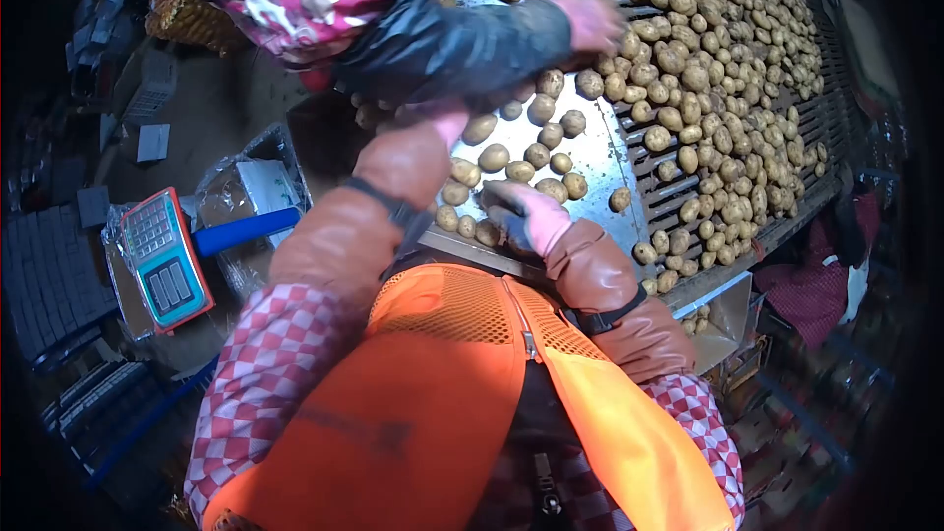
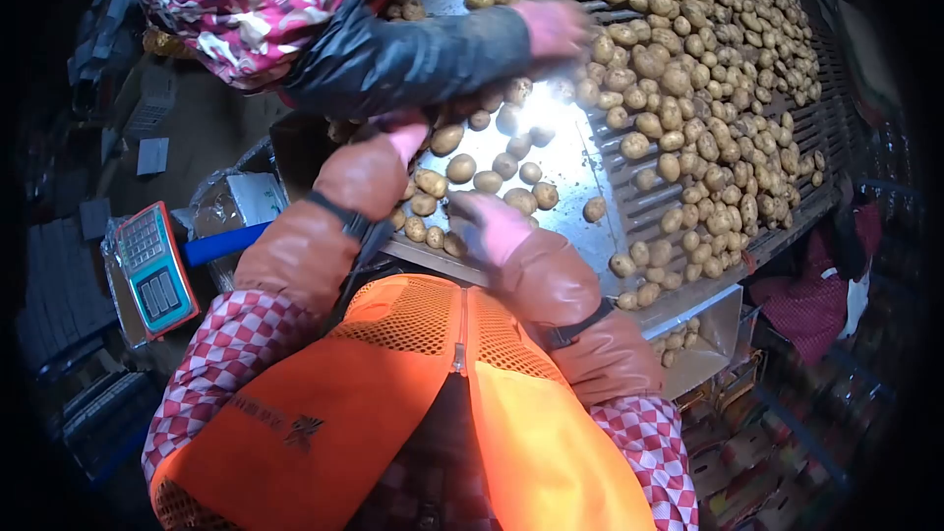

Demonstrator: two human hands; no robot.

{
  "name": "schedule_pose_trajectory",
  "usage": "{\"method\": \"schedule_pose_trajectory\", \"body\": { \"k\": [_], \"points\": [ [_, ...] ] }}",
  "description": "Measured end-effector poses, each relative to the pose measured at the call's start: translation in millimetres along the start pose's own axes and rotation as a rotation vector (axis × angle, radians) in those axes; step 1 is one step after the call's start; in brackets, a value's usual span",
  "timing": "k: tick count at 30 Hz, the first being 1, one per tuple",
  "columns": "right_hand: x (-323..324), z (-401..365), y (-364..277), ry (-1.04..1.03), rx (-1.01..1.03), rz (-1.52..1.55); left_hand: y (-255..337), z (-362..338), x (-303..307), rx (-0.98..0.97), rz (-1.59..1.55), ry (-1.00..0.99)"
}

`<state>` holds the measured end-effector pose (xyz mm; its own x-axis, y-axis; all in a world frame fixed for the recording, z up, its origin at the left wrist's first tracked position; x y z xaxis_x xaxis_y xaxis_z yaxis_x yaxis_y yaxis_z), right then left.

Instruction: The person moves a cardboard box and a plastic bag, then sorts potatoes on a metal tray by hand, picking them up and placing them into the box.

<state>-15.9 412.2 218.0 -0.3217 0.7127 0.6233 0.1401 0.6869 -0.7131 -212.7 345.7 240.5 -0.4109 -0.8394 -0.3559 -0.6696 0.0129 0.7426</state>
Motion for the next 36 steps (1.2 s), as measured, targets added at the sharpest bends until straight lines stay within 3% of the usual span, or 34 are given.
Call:
{"method": "schedule_pose_trajectory", "body": {
  "k": [1, 2, 3, 4, 7, 9, 11, 14, 15, 16, 17, 18, 19, 22, 23, 25, 27, 28, 29, 30, 31, 33, 34, 35, 36],
  "points": [
    [9, -7, -4, -0.002, -0.130, 0.113, 1, 13, -14, -0.118, 0.389, -0.050],
    [-17, -14, 32, 0.209, -0.093, 0.206, -2, 21, -17, -0.284, 0.891, -0.049],
    [2, -23, 23, 0.055, -0.321, 0.412, -9, 28, -15, -0.358, 1.156, -0.018],
    [4, -31, 35, 0.111, -0.320, 0.481, -16, 24, -5, -0.384, 1.286, 0.009],
    [8, -71, 77, 0.331, -0.346, 0.711, -22, 10, 47, -0.394, 1.401, 0.080],
    [7, -88, 97, 0.490, -0.279, 0.703, -22, 1, 69, -0.377, 1.407, 0.105],
    [32, -97, 77, 0.489, -0.416, 0.474, -25, 5, 75, -0.332, 1.405, 0.113],
    [35, -89, 70, 0.483, -0.368, 0.440, -30, 14, 71, -0.276, 1.435, 0.104],
    [17, -79, 80, 0.508, -0.333, 0.744, -36, 13, 72, -0.270, 1.463, 0.095],
    [22, -74, 71, 0.434, -0.305, 0.640, -39, 16, 72, -0.265, 1.475, 0.091],
    [29, -67, 63, 0.359, -0.276, 0.532, -43, 16, 73, -0.266, 1.474, 0.089],
    [20, -55, 67, 0.290, -0.363, 0.889, -45, 17, 75, -0.272, 1.468, 0.090],
    [34, -47, 44, 0.196, -0.423, 0.559, -46, 17, 76, -0.282, 1.451, 0.093],
    [22, -24, 51, 0.225, -0.317, 0.475, -40, 22, 90, -0.286, 1.286, 0.171],
    [21, -20, 54, 0.210, -0.266, 0.504, -42, 17, 94, -0.287, 1.132, 0.220],
    [19, -14, 50, 0.188, -0.220, 0.540, -45, -27, 68, -0.200, 0.365, 0.121],
    [15, -10, 38, 0.082, -0.398, 0.854, -66, -60, 43, 0.054, -0.012, -0.087],
    [15, -12, 37, 0.112, -0.201, 0.666, -67, -76, 20, 0.011, 0.232, -0.083],
    [29, -16, 12, 0.183, -0.181, 0.437, -69, -89, -2, -0.031, 0.477, -0.079],
    [15, -11, 32, 0.236, -0.127, 0.364, -87, -88, -4, -0.265, 0.274, -0.082],
    [9, -8, 40, 0.289, -0.073, 0.291, -77, -92, -8, -0.263, 0.273, -0.080],
    [6, -15, 49, 0.241, -0.112, 0.341, -62, -94, -18, -0.018, 0.407, -0.166],
    [8, -21, 46, 0.196, -0.154, 0.393, -71, -92, -18, 0.042, 0.175, -0.257],
    [13, -26, 43, 0.198, -0.155, 0.391, -70, -90, -23, 0.041, 0.174, -0.260],
    [24, -32, 34, 0.242, -0.124, 0.212, -70, -91, -30, 0.166, 0.234, -0.290]
  ]
}}
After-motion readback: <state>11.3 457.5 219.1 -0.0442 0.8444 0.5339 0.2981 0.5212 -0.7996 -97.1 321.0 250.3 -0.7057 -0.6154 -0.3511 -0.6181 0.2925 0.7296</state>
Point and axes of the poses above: each hand's wrist, its own z-axis towards the middle knuckle, its own x-axis out of the back of the hand, y = z × x, the point moved 2 cm from there along z, towards the middle knuckle, and after that the axes turned 14 degrees about -z, right-handed, at the moved point
